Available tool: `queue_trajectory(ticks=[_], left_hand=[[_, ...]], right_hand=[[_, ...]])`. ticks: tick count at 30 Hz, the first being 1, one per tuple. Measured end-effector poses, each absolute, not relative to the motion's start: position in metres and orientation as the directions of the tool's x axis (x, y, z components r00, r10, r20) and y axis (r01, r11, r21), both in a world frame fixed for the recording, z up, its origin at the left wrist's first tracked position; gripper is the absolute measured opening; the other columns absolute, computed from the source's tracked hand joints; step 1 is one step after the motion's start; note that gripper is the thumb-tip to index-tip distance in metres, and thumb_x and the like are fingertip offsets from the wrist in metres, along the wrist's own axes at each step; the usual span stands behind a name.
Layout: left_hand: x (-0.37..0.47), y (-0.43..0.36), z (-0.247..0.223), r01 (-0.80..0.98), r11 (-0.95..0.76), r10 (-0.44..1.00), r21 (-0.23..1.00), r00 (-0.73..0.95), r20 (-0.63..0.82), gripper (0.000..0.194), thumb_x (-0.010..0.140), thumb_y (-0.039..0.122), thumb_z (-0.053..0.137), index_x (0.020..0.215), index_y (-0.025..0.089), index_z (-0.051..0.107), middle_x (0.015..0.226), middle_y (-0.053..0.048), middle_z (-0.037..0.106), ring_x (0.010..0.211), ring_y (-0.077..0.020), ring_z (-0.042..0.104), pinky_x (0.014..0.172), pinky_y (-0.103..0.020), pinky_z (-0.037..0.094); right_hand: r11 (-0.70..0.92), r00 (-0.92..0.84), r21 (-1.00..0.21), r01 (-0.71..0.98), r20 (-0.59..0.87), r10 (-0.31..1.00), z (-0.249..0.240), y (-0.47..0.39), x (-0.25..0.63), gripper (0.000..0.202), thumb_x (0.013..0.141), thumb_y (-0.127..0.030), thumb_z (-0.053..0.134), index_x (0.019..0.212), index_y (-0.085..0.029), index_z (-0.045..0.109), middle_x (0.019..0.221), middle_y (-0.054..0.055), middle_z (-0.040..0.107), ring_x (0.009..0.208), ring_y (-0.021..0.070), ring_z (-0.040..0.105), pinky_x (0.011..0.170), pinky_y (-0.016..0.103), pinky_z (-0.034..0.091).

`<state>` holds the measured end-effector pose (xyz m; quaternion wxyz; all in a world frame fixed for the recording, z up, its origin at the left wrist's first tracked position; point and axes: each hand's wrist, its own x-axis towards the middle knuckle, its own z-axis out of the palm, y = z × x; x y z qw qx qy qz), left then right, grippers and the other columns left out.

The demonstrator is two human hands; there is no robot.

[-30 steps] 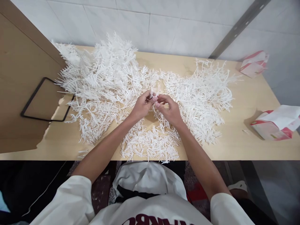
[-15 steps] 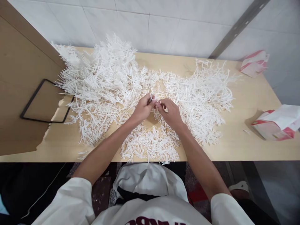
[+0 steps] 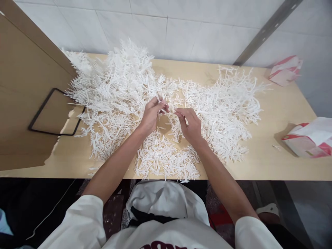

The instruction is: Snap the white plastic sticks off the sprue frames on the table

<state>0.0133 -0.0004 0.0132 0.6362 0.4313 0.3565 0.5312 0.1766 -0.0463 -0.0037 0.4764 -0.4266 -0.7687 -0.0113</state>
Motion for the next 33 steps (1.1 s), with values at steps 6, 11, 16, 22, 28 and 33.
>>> queue_trajectory(ticks=[6,11,16,22,28,33], left_hand=[[0.018,-0.005,0.012,-0.221,-0.068,0.973,0.973,0.2,0.114,0.016,0.079,0.034,0.07,0.09,0.022,0.067,0.081,0.001,0.058,0.07,-0.0077,0.051,0.062,-0.02,0.041],[0.019,-0.009,0.013,-0.117,-0.134,0.949,0.984,0.269,0.161,0.029,0.078,0.042,0.071,0.099,0.023,0.064,0.073,0.001,0.057,0.062,-0.0076,0.049,0.055,-0.021,0.038],[0.018,-0.007,0.011,-0.019,-0.109,0.926,0.994,0.361,0.109,0.03,0.076,0.046,0.071,0.086,0.019,0.065,0.075,0.0,0.061,0.065,-0.0076,0.052,0.057,-0.02,0.04],[0.016,-0.002,0.007,-0.125,-0.106,0.956,0.986,0.262,0.136,0.025,0.077,0.041,0.071,0.078,0.017,0.064,0.068,0.001,0.058,0.063,-0.0063,0.053,0.06,-0.02,0.042],[0.014,0.002,0.007,-0.333,-0.08,0.983,0.94,0.129,0.129,0.022,0.077,0.035,0.074,0.086,0.02,0.061,0.071,0.003,0.06,0.063,-0.0058,0.059,0.064,-0.021,0.05],[0.009,0.005,0.014,-0.433,-0.069,0.997,0.899,0.01,0.082,0.02,0.085,0.037,0.065,0.09,0.023,0.052,0.085,0.001,0.065,0.078,-0.0081,0.065,0.079,-0.023,0.053]], right_hand=[[0.453,-0.075,-0.582,0.675,0.558,0.827,-0.004,-0.038,0.18,0.022,0.093,-0.04,0.05,0.107,-0.029,0.063,0.12,0.004,0.061,0.113,0.0196,0.057,0.098,0.042,0.047],[0.367,-0.069,-0.782,0.504,0.387,0.92,0.002,-0.041,0.176,0.029,0.093,-0.046,0.048,0.084,-0.024,0.065,0.09,0.0,0.069,0.083,0.0134,0.063,0.078,0.032,0.051],[0.283,0.102,-0.892,0.352,0.337,0.936,0.007,-0.043,0.177,0.029,0.091,-0.047,0.052,0.081,-0.023,0.065,0.075,-0.002,0.068,0.07,0.0105,0.062,0.07,0.028,0.05],[0.228,0.239,-0.954,0.193,0.271,0.932,0.008,-0.039,0.184,0.028,0.085,-0.051,0.058,0.085,-0.023,0.062,0.079,-0.001,0.07,0.068,0.0106,0.063,0.071,0.029,0.054],[0.286,-0.006,-0.908,0.307,0.298,0.954,0.008,-0.041,0.186,0.061,0.078,-0.053,0.066,0.131,-0.031,0.046,0.099,0.002,0.072,0.093,0.0176,0.068,0.084,0.037,0.055],[0.388,-0.147,-0.793,0.469,0.363,0.92,0.008,-0.043,0.182,0.084,0.076,-0.049,0.07,0.146,-0.032,0.026,0.112,0.006,0.07,0.092,0.0181,0.068,0.082,0.037,0.056]])
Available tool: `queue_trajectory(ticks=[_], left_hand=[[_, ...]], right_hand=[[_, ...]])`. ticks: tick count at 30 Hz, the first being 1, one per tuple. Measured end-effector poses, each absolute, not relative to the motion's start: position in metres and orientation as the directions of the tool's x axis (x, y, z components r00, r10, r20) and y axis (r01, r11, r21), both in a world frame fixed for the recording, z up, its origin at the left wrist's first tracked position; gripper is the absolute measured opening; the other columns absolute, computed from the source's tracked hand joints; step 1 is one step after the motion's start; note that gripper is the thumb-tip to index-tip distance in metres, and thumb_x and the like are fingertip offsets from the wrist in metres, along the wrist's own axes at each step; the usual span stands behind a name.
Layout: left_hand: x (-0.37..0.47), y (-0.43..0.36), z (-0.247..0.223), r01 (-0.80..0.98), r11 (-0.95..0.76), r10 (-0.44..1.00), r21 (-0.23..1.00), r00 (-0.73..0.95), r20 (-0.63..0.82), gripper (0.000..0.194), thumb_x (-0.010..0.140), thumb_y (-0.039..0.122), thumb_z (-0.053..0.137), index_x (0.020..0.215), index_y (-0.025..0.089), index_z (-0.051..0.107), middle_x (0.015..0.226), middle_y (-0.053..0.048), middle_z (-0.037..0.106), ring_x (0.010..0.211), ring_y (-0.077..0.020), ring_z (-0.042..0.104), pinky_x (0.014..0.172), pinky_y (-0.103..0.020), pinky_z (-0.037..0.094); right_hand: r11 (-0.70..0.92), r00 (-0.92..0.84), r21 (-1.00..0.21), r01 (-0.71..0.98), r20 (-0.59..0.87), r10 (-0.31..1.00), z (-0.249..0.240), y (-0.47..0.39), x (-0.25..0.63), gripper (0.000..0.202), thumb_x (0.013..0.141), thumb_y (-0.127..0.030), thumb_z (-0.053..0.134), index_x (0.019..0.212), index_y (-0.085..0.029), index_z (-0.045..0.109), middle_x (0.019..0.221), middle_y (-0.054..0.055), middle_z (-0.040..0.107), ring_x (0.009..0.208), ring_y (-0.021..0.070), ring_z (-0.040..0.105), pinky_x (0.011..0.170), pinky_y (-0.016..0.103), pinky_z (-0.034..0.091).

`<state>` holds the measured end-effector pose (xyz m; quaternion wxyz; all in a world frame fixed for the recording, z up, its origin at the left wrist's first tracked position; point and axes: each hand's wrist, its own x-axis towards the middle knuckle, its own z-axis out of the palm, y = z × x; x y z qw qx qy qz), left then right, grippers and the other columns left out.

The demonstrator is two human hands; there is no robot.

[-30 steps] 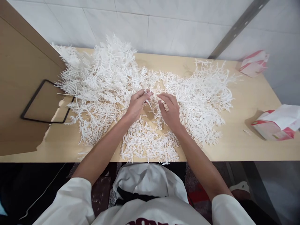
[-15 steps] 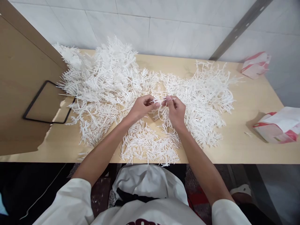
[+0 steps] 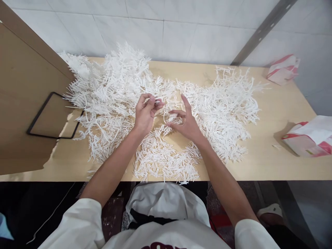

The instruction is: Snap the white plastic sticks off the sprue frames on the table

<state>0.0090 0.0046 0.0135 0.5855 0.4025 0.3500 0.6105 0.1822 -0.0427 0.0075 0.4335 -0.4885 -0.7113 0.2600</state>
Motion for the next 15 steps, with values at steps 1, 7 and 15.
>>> queue_trajectory(ticks=[1,7,15], left_hand=[[0.008,0.005,0.014,-0.434,-0.067,0.997,0.899,-0.004,0.072,0.019,0.087,0.038,0.063,0.09,0.023,0.051,0.086,0.0,0.065,0.08,-0.0085,0.066,0.08,-0.023,0.053],[0.013,0.001,0.017,-0.395,-0.073,0.997,0.916,-0.024,0.069,0.027,0.086,0.048,0.06,0.098,0.026,0.05,0.102,-0.002,0.064,0.088,-0.0097,0.063,0.077,-0.022,0.05],[0.02,-0.011,0.013,0.014,-0.121,0.916,0.993,0.387,0.106,0.026,0.077,0.036,0.072,0.093,0.019,0.062,0.085,-0.002,0.064,0.072,-0.0094,0.058,0.066,-0.022,0.046]], right_hand=[[0.384,-0.132,-0.794,0.471,0.368,0.921,0.007,-0.042,0.182,0.079,0.079,-0.047,0.068,0.145,-0.032,0.028,0.112,0.005,0.07,0.087,0.0165,0.067,0.079,0.035,0.057],[0.423,-0.046,-0.791,0.442,0.451,0.891,0.01,-0.041,0.189,0.017,0.086,-0.036,0.061,0.097,-0.025,0.067,0.102,0.002,0.069,0.088,0.0141,0.066,0.078,0.033,0.058],[0.457,-0.084,-0.724,0.516,0.488,0.869,0.011,-0.043,0.186,0.021,0.089,-0.034,0.058,0.107,-0.027,0.064,0.106,0.002,0.072,0.09,0.0159,0.068,0.08,0.036,0.058]])
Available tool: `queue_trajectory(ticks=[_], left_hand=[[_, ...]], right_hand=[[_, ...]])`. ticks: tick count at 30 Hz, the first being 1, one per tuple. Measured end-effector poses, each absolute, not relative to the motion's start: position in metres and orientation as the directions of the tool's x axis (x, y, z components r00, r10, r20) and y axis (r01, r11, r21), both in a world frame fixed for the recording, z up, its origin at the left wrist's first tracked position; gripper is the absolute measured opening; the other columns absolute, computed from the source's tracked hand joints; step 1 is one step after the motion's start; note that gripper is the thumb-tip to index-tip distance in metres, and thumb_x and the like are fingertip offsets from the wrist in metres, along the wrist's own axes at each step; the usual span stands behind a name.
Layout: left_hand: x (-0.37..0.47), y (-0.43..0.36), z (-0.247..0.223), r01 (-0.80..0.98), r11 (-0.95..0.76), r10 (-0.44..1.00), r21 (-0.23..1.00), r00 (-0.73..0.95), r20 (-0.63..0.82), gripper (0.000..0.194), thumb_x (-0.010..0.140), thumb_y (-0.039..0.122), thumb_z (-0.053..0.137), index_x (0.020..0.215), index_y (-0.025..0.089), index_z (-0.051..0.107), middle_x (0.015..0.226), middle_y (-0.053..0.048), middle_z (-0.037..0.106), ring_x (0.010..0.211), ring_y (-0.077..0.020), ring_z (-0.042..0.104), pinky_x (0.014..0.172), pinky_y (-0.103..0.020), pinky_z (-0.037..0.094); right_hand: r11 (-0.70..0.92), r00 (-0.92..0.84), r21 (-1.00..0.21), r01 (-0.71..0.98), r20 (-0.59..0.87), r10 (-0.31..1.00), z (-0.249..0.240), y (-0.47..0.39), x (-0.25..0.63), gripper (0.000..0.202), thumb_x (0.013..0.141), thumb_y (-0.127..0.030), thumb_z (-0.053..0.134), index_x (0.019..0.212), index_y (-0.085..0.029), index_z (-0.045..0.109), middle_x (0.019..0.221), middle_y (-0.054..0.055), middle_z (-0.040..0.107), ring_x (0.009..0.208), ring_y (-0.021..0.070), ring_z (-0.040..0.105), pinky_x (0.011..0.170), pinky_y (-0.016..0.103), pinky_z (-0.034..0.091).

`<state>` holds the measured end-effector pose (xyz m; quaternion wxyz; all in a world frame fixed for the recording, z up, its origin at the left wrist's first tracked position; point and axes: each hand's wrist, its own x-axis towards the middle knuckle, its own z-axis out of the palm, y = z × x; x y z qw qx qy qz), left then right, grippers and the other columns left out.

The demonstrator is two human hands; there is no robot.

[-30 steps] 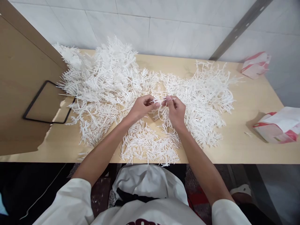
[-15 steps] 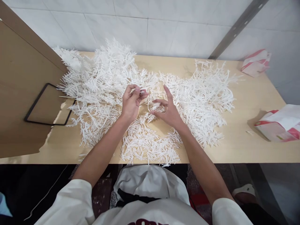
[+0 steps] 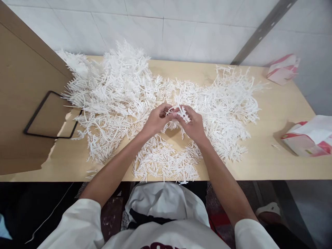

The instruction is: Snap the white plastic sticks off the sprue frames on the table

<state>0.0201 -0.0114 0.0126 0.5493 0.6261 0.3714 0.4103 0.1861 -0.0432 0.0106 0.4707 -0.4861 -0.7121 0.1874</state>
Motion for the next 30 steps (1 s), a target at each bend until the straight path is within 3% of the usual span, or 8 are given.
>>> queue_trajectory(ticks=[5,10,15,18,22,25,30], left_hand=[[0.02,-0.009,0.013,-0.125,-0.143,0.971,0.982,0.177,0.163,0.016,0.087,0.034,0.06,0.087,0.018,0.058,0.076,-0.001,0.064,0.065,-0.008,0.059,0.066,-0.023,0.049],[0.016,-0.005,0.019,-0.359,-0.071,0.993,0.931,0.061,0.099,0.011,0.085,0.021,0.062,0.092,0.021,0.053,0.084,0.001,0.067,0.068,-0.0071,0.063,0.071,-0.024,0.05],[0.014,0.0,0.019,-0.48,0.086,0.995,0.873,0.09,-0.048,0.021,0.083,0.009,0.057,0.099,0.021,0.056,0.082,0.002,0.064,0.067,-0.0055,0.06,0.069,-0.021,0.047],[0.014,-0.001,0.019,-0.515,0.133,0.985,0.847,0.165,-0.055,0.017,0.08,0.007,0.055,0.091,0.019,0.057,0.08,0.002,0.061,0.069,-0.0059,0.06,0.069,-0.021,0.047],[0.017,-0.006,0.021,-0.471,0.091,0.981,0.878,0.194,0.002,0.007,0.084,0.019,0.06,0.082,0.019,0.053,0.081,0.001,0.061,0.066,-0.006,0.058,0.06,-0.021,0.044],[0.02,-0.009,0.02,-0.359,0.032,0.985,0.933,0.169,0.031,0.018,0.083,0.029,0.065,0.079,0.02,0.051,0.077,0.002,0.06,0.06,-0.0052,0.056,0.054,-0.02,0.041],[0.022,-0.008,0.016,-0.325,0.006,0.995,0.946,0.095,0.027,0.026,0.077,0.028,0.072,0.077,0.018,0.049,0.071,0.003,0.06,0.055,-0.0052,0.056,0.054,-0.021,0.042]], right_hand=[[0.552,-0.086,-0.564,0.614,0.648,0.757,0.005,-0.045,0.18,0.016,0.091,-0.028,0.055,0.102,-0.028,0.066,0.109,0.004,0.069,0.101,0.0173,0.066,0.088,0.038,0.056],[0.61,-0.131,-0.466,0.641,0.716,0.685,0.004,-0.046,0.18,0.01,0.087,-0.025,0.06,0.095,-0.026,0.067,0.093,0.003,0.066,0.085,0.0149,0.064,0.075,0.033,0.055],[0.497,-0.097,-0.564,0.659,0.591,0.801,0.006,-0.047,0.18,0.019,0.089,-0.032,0.057,0.105,-0.026,0.064,0.082,0.0,0.063,0.067,0.012,0.057,0.067,0.03,0.051],[0.45,-0.046,-0.619,0.644,0.556,0.83,0.006,-0.046,0.179,0.017,0.088,-0.037,0.059,0.098,-0.024,0.065,0.084,0.0,0.067,0.06,0.01,0.053,0.062,0.028,0.049],[0.417,0.008,-0.647,0.639,0.547,0.837,0.008,-0.045,0.181,0.025,0.083,-0.047,0.063,0.084,-0.022,0.062,0.081,0.001,0.066,0.062,0.011,0.053,0.06,0.028,0.048],[0.375,0.009,-0.677,0.633,0.491,0.871,0.008,-0.044,0.182,0.032,0.082,-0.053,0.062,0.079,-0.021,0.062,0.075,0.001,0.063,0.059,0.0112,0.051,0.059,0.029,0.047],[0.311,-0.008,-0.782,0.539,0.365,0.931,0.007,-0.043,0.183,0.033,0.082,-0.055,0.06,0.077,-0.022,0.065,0.06,-0.004,0.056,0.051,0.0081,0.043,0.051,0.025,0.039]])
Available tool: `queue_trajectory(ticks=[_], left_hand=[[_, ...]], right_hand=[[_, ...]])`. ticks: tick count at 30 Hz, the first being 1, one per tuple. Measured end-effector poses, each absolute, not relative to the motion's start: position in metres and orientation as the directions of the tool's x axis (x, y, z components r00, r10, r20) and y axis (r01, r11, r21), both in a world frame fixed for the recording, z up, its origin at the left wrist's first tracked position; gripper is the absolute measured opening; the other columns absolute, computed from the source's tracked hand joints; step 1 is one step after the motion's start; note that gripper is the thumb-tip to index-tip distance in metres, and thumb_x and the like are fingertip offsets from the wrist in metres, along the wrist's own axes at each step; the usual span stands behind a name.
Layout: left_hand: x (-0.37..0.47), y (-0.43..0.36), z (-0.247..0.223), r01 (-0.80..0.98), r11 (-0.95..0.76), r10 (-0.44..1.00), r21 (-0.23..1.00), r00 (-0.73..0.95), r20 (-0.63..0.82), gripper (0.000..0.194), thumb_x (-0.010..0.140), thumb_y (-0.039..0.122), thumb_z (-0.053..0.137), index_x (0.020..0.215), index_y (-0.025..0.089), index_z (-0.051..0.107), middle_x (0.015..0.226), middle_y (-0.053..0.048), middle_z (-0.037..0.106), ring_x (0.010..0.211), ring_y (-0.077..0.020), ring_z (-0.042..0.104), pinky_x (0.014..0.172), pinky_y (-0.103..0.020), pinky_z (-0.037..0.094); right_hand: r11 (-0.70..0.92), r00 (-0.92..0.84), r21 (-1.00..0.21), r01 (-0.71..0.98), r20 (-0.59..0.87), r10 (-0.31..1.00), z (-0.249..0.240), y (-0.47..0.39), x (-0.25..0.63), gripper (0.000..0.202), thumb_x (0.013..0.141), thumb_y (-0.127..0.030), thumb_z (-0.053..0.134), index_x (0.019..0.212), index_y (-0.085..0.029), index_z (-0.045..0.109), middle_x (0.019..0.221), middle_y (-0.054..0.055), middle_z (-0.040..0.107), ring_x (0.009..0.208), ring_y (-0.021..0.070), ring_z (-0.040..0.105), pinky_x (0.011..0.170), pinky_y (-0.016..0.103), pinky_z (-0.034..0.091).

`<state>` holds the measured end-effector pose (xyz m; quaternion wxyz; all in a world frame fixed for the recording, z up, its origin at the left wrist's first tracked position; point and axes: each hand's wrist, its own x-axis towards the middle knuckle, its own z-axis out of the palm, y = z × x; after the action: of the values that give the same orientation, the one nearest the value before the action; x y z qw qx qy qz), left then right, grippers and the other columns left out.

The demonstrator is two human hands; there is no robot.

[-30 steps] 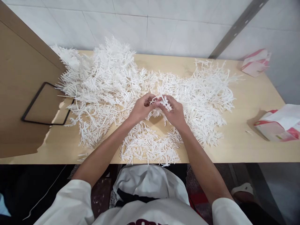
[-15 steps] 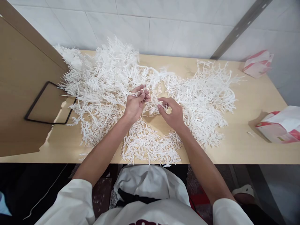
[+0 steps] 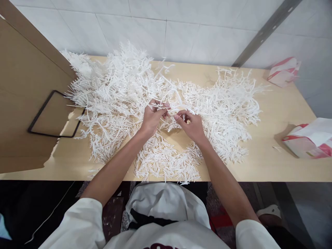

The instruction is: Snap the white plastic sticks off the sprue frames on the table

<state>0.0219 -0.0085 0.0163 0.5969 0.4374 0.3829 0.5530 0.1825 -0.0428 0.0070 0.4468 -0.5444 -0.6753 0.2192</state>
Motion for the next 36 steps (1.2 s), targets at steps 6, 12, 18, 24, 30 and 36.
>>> queue_trajectory(ticks=[6,12,18,24,30,36], left_hand=[[0.02,-0.003,0.014,-0.383,-0.066,0.998,0.922,-0.043,0.053,0.027,0.077,0.037,0.073,0.076,0.016,0.056,0.068,0.001,0.061,0.063,-0.0079,0.062,0.067,-0.024,0.051],[0.02,-0.004,0.014,-0.408,0.071,0.996,0.91,0.071,-0.045,0.032,0.077,0.045,0.071,0.076,0.015,0.061,0.074,-0.003,0.067,0.073,-0.0103,0.066,0.076,-0.026,0.054],[0.022,-0.007,0.009,-0.257,0.133,0.991,0.957,0.059,-0.122,0.046,0.08,0.061,0.059,0.071,0.016,0.061,0.072,-0.008,0.068,0.06,-0.0112,0.061,0.059,-0.026,0.049],[0.02,-0.008,0.012,-0.248,0.126,0.989,0.961,0.106,-0.103,0.056,0.08,0.069,0.052,0.058,0.018,0.046,0.074,-0.007,0.069,0.063,-0.0118,0.062,0.061,-0.026,0.049],[0.023,-0.013,0.017,-0.209,0.177,0.961,0.962,0.248,-0.123,0.057,0.082,0.071,0.046,0.064,0.017,0.054,0.075,-0.008,0.067,0.069,-0.0136,0.063,0.067,-0.028,0.05],[0.024,-0.014,0.017,-0.211,0.174,0.947,0.962,0.302,-0.105,0.049,0.077,0.063,0.06,0.075,0.014,0.062,0.073,-0.006,0.064,0.067,-0.0118,0.06,0.067,-0.027,0.048]], right_hand=[[0.248,0.089,-0.933,0.262,0.279,0.956,0.011,-0.042,0.188,0.027,0.082,-0.05,0.063,0.082,-0.023,0.068,0.062,-0.004,0.056,0.053,0.0071,0.048,0.053,0.023,0.042],[0.223,0.043,-0.955,0.196,0.236,0.971,0.016,-0.04,0.192,0.025,0.081,-0.048,0.065,0.092,-0.025,0.07,0.086,0.0,0.07,0.069,0.0092,0.061,0.065,0.026,0.053],[0.283,-0.153,-0.953,0.107,0.265,0.952,0.017,-0.043,0.192,0.041,0.085,-0.058,0.053,0.1,-0.023,0.069,0.087,0.002,0.07,0.077,0.0122,0.066,0.074,0.031,0.056],[0.283,-0.054,-0.94,0.19,0.277,0.959,0.015,-0.046,0.187,0.024,0.073,-0.042,0.075,0.089,-0.025,0.071,0.085,-0.001,0.071,0.076,0.011,0.065,0.073,0.027,0.055],[0.235,-0.039,-0.954,0.186,0.231,0.972,0.016,-0.047,0.185,0.025,0.074,-0.041,0.075,0.095,-0.027,0.072,0.072,-0.004,0.066,0.063,0.0082,0.059,0.061,0.024,0.05],[0.263,0.082,-0.934,0.242,0.29,0.953,0.012,-0.044,0.185,0.021,0.074,-0.044,0.074,0.08,-0.024,0.07,0.074,-0.002,0.069,0.064,0.0096,0.06,0.061,0.026,0.049]])
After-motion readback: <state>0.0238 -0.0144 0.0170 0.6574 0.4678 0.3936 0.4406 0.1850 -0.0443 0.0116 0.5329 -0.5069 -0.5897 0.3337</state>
